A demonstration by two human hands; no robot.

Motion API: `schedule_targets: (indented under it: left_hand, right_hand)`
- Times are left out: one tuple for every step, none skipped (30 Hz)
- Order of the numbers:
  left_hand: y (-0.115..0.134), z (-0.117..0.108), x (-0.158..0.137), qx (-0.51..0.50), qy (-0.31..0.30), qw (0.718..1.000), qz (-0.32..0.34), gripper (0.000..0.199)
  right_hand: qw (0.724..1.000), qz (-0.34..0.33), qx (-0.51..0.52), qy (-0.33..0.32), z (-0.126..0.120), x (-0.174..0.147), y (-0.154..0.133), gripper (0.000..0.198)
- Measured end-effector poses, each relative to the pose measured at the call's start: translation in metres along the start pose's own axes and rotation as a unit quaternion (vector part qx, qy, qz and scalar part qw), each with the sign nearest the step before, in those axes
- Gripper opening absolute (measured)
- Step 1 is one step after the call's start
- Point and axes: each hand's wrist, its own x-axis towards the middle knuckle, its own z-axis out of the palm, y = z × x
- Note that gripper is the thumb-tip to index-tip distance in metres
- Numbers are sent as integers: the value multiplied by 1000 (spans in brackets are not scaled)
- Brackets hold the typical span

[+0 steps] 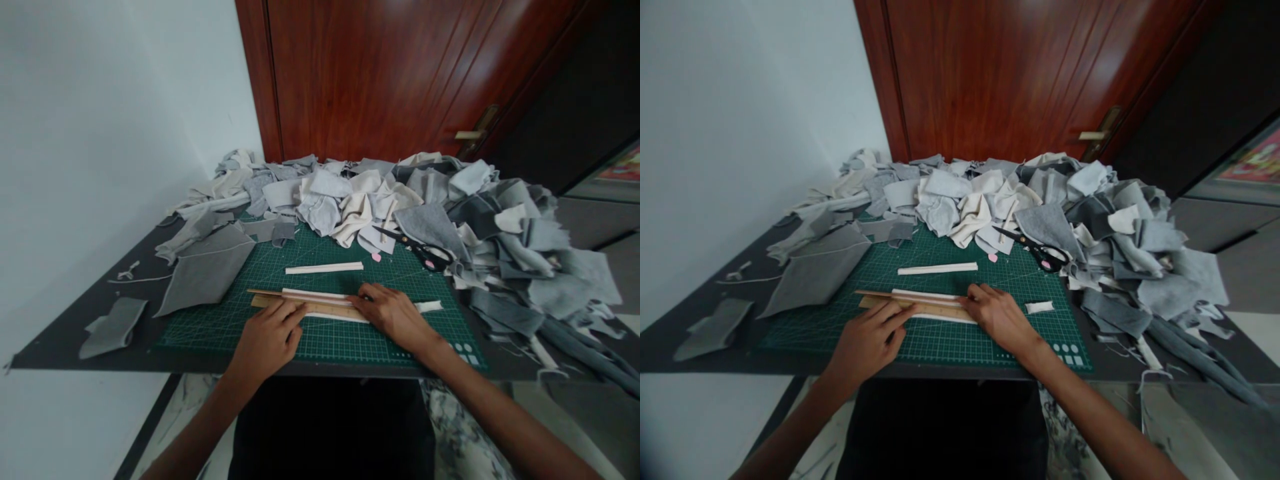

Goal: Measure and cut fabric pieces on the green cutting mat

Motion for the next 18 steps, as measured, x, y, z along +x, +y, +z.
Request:
schedule_targets:
  left_hand:
    - [0, 0, 0, 0, 1, 1000, 2, 40]
    - [-1, 1, 0, 0, 3, 1000, 4, 40]
    - [-1, 1, 0, -1, 6, 1000, 5, 40]
    - [-1, 1, 0, -3, 8, 1000, 6, 40]
    - [-2, 1, 0, -4, 10, 1000, 8, 40]
    - [-2, 2, 0, -6, 10, 1000, 9, 40]
    - [-2, 2, 0, -7, 9, 1000, 9, 41]
    - [-2, 2, -1, -8, 7, 1000, 10, 41]
    - [-1, 2, -1, -9, 4, 1000, 9, 41]
    - [-1, 2, -1, -11, 1, 1000, 7, 41]
    - [-1, 2, -1, -13, -2, 1000, 4, 41]
    - [-1, 2, -1, -15, -5, 1000, 2, 42]
    - [-2, 3, -1, -17, -6, 1000, 1, 42]
    - [-2, 3, -1, -18, -6, 1000, 0, 42]
    - [-2, 3, -1, -17, -4, 1000, 0, 42]
    - [-2, 3, -1, -16, -2, 1000, 3, 42]
    - [-2, 3, -1, -15, 0, 1000, 6, 41]
    - [-2, 3, -1, -13, 3, 1000, 9, 39]
  right_hand:
    - [1000, 4, 2, -3, -1, 2, -2, 25]
    - [1000, 8, 4, -6, -2, 3, -4, 27]
    - [1000, 12, 7, -9, -3, 5, -6, 28]
    - [1000, 18, 10, -10, -3, 7, -9, 29]
    - [1000, 23, 12, -11, -3, 8, -11, 30]
    - [999, 29, 11, -12, -2, 9, -13, 31]
    - [999, 32, 9, -13, -1, 9, -15, 32]
    - [999, 32, 4, -14, 0, 8, -16, 34]
    - [999, 31, -3, -14, 1, 6, -16, 36]
    - [999, 31, -10, -13, 3, 4, -15, 37]
    - [999, 32, -17, -11, 4, 1, -14, 38]
    - [999, 34, -21, -10, 4, -2, -12, 39]
    - [999, 36, -24, -10, 5, -4, -11, 40]
    - [999, 37, -25, -10, 4, -6, -9, 40]
    - [999, 37, -25, -13, 4, -7, -8, 40]
    - [999, 37, -24, -15, 4, -7, -7, 40]
    - [999, 37, -24, -18, 3, -6, -6, 39]
    - [999, 39, -24, -20, 3, -4, -6, 39]
